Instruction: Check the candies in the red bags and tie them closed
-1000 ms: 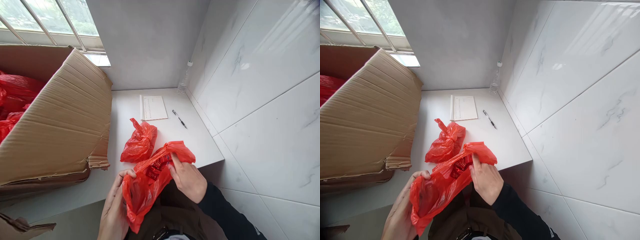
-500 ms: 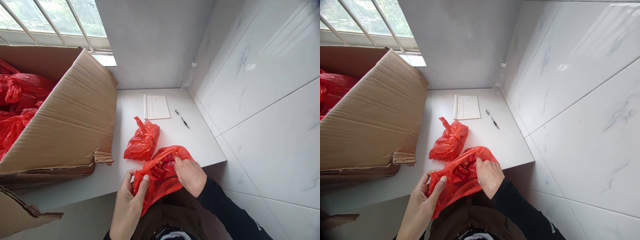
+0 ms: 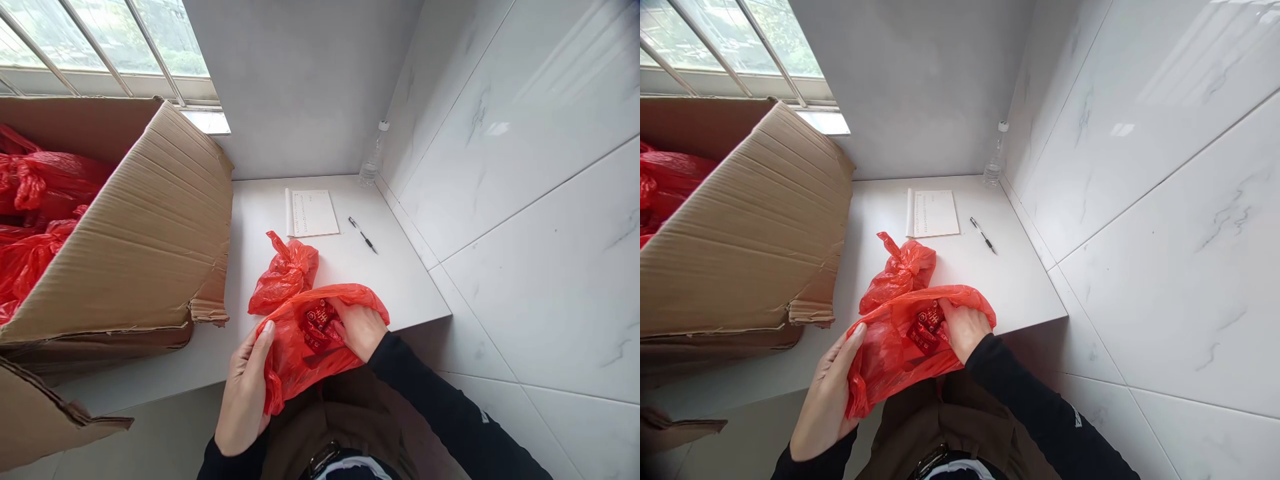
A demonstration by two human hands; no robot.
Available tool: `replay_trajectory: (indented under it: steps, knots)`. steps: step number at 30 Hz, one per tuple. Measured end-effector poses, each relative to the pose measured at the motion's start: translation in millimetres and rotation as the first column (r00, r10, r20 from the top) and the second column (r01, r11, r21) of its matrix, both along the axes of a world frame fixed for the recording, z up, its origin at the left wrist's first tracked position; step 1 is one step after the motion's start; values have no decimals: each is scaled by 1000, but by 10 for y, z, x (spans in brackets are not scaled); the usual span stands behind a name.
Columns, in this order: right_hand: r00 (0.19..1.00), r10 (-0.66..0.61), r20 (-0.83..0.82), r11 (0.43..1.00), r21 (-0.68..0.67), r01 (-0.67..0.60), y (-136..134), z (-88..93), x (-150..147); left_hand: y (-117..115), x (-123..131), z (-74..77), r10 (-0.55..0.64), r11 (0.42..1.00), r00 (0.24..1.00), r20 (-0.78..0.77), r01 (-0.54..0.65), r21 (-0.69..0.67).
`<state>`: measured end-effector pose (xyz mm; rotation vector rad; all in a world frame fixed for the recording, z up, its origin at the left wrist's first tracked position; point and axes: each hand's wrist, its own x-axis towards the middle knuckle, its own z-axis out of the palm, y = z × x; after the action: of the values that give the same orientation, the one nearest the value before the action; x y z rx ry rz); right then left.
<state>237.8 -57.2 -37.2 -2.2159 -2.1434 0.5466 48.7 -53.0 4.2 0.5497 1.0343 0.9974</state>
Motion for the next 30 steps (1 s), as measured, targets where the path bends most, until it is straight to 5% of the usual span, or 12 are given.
replay_trajectory:
  steps: [5, 13, 30]
  knots:
    - [999, -37, 1, 998, 52, 36, 0, -12, 69, -38, -14, -67, 35, 999, 999, 36, -34, -28]
    - [994, 88, -63, 993, 80, -83, 29, -75, 49, -22, -31, -77, 45, 998, 999, 21, -44, -34]
    - [992, -51, 112, 999, -11, 53, -122, 50, 196, 38, 15, -75, 33, 997, 999, -2, -33, -72]
